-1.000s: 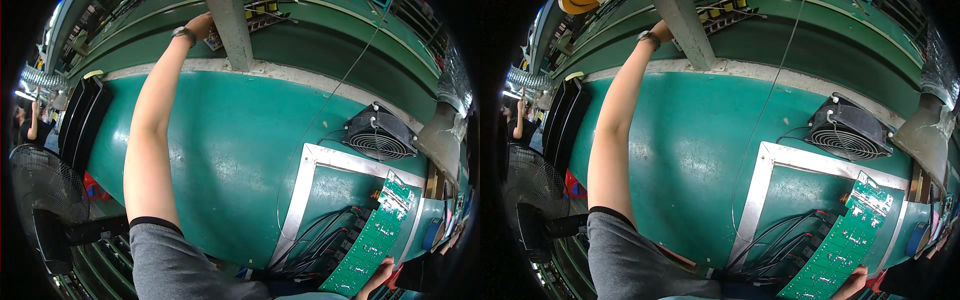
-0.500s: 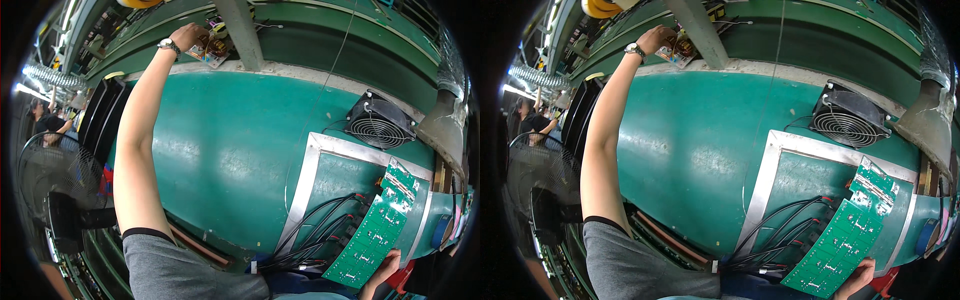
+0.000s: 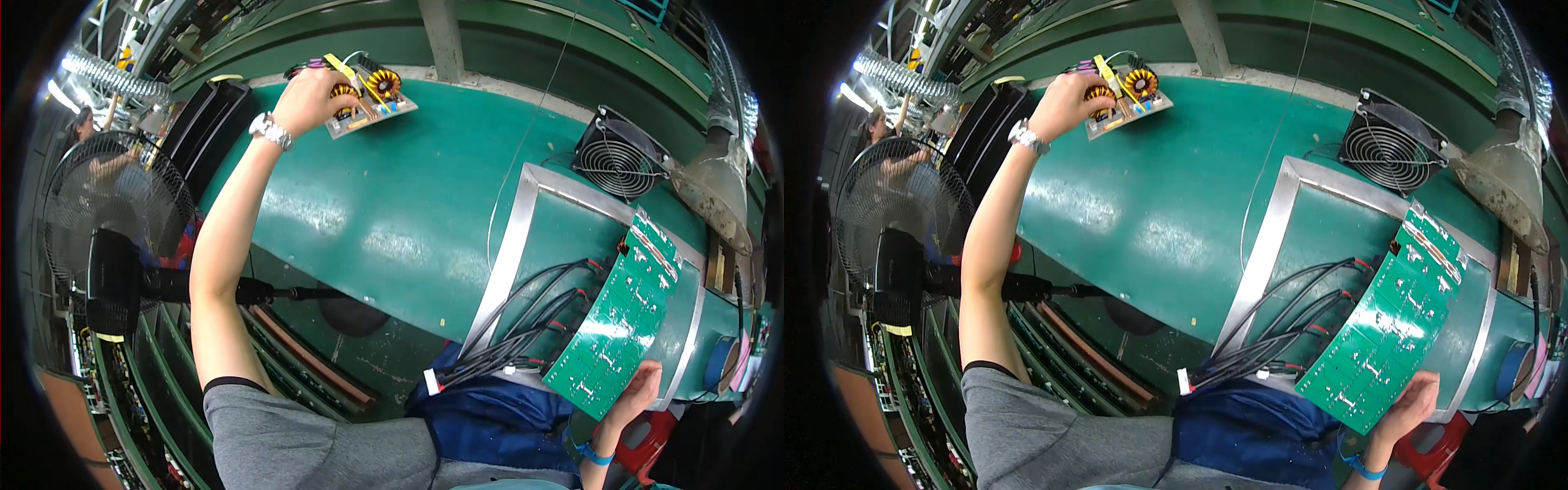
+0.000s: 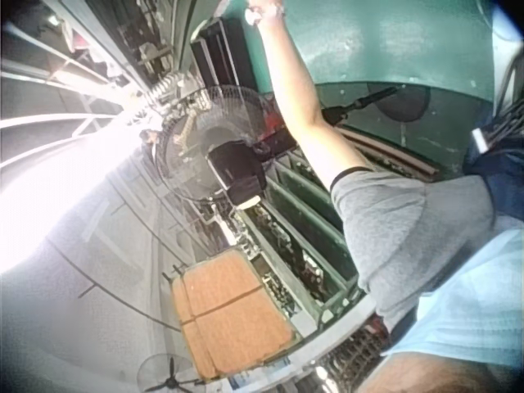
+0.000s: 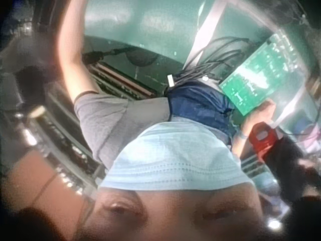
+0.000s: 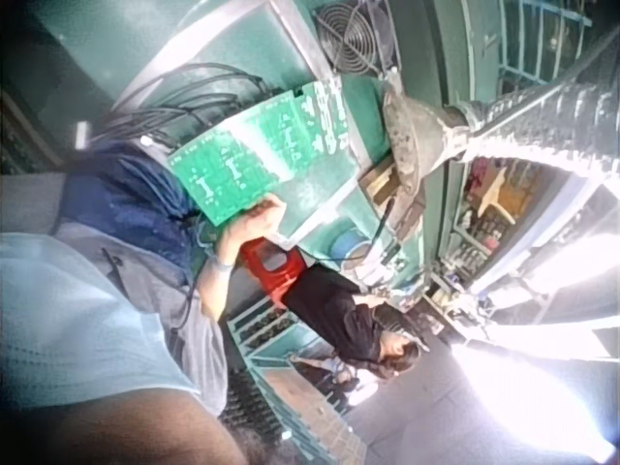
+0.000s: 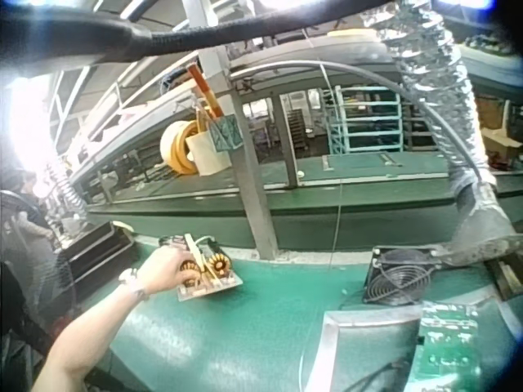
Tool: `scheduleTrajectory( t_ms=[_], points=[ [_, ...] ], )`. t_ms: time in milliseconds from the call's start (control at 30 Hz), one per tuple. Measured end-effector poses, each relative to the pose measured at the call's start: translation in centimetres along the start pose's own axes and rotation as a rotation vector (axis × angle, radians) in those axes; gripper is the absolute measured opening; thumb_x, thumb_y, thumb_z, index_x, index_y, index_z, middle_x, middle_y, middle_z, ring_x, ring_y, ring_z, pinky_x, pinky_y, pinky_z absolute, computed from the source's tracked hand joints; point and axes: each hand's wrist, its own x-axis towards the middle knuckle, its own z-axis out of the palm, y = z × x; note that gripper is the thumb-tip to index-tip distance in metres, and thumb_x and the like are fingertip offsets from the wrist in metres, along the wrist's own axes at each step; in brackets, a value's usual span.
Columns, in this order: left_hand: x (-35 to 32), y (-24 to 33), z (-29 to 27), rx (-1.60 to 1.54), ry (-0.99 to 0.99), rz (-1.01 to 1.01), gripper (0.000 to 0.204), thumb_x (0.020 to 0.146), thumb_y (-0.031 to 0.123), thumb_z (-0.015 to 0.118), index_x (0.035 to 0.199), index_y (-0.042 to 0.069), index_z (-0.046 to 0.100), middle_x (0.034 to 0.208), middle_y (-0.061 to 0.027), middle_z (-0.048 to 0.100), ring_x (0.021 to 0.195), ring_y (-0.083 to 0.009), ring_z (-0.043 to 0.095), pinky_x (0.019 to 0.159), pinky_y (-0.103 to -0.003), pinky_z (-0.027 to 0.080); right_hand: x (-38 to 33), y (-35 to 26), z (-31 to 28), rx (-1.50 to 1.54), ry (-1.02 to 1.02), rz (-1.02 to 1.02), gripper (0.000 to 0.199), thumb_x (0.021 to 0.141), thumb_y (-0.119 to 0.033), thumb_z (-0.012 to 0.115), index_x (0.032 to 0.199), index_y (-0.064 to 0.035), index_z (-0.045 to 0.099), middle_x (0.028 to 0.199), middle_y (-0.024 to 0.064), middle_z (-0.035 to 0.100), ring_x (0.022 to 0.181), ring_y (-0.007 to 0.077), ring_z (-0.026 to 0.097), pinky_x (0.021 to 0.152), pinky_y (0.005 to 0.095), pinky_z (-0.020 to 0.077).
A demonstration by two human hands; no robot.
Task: The person solders electronic components onto a printed circuit board using a soldering iron and solder wire.
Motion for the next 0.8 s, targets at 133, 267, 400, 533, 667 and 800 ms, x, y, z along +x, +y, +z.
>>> scheduleTrajectory(
  t_ms=[133,267,400,533,667,800],
  points=[
    [-5.7,5.3,-0.3,0.0,0.07,-0.025,0.031,0.077,0.029,0.074,0.094,0.003,0.071,0.077,-0.0166,0.067,0.07,-0.0316,0.065,0.065,-0.039,0.051,0.3,0.4,-0.1,0.039,0.003,-0.026,0.04,0.104,-0.034,0.031,0.08,-0.0054,0.048,0.067,-0.0031,0.04,0.055,0.003,0.036,0.048,0.019,0.0251],
    [-11.4,10.8,-1.0,-0.111,-0.013,-0.122,0.031,0.077,0.03,0.074,0.094,0.004,0.07,0.08,-0.0151,0.067,0.074,-0.0309,0.064,0.066,-0.038,0.05,0.6,0.7,-0.2,0.059,0.006,0.002,0.037,0.104,-0.03,0.033,0.081,-0.0067,0.05,0.069,-0.0041,0.042,0.059,0.003,0.039,0.053,0.0199,0.0289],
    [-15.5,12.9,0.8,-0.218,0.148,-0.033,0.016,0.082,0.016,0.071,0.092,0.003,0.07,0.081,-0.0128,0.068,0.072,-0.0254,0.065,0.067,-0.034,0.051,0.9,0.8,-1.0,0.033,-0.023,0.013,0.04,0.105,-0.032,0.033,0.085,-0.0046,0.054,0.071,0.0006,0.056,0.063,0.0055,0.054,0.057,0.0192,0.0417],
    [-18.2,12.3,-1.0,-0.701,0.312,-0.397,0.021,0.095,0.012,0.056,0.099,-0.003,0.069,0.085,-0.0071,0.071,0.078,-0.0121,0.064,0.071,-0.025,0.049,0.6,-0.1,-0.4,0.039,-0.01,0.01,0.039,0.105,-0.029,0.034,0.085,-0.0032,0.055,0.071,0.0015,0.057,0.062,0.0059,0.054,0.056,0.0195,0.0416],
    [-21.8,15.2,1.2,-0.62,0.336,-0.394,0.015,0.089,0.005,0.062,0.101,-0.001,0.069,0.092,-0.0086,0.069,0.081,-0.014,0.063,0.071,-0.027,0.05,0.2,0.3,0.1,0.036,-0.02,0.007,0.039,0.105,-0.028,0.034,0.085,-0.0029,0.055,0.069,0.0013,0.057,0.059,0.0047,0.053,0.053,0.019,0.0398],
    [-24.4,16.4,3.8,-0.528,0.386,-0.326,0.019,0.09,0.003,0.059,0.108,0.002,0.068,0.102,-0.0106,0.066,0.088,-0.0168,0.062,0.072,-0.027,0.049,0.4,1.0,0.0,0.045,-0.042,-0.042,0.037,0.105,-0.029,0.035,0.087,-0.0031,0.055,0.068,-0.0016,0.054,0.057,0.0024,0.044,0.049,0.018,0.0321]
  ],
)
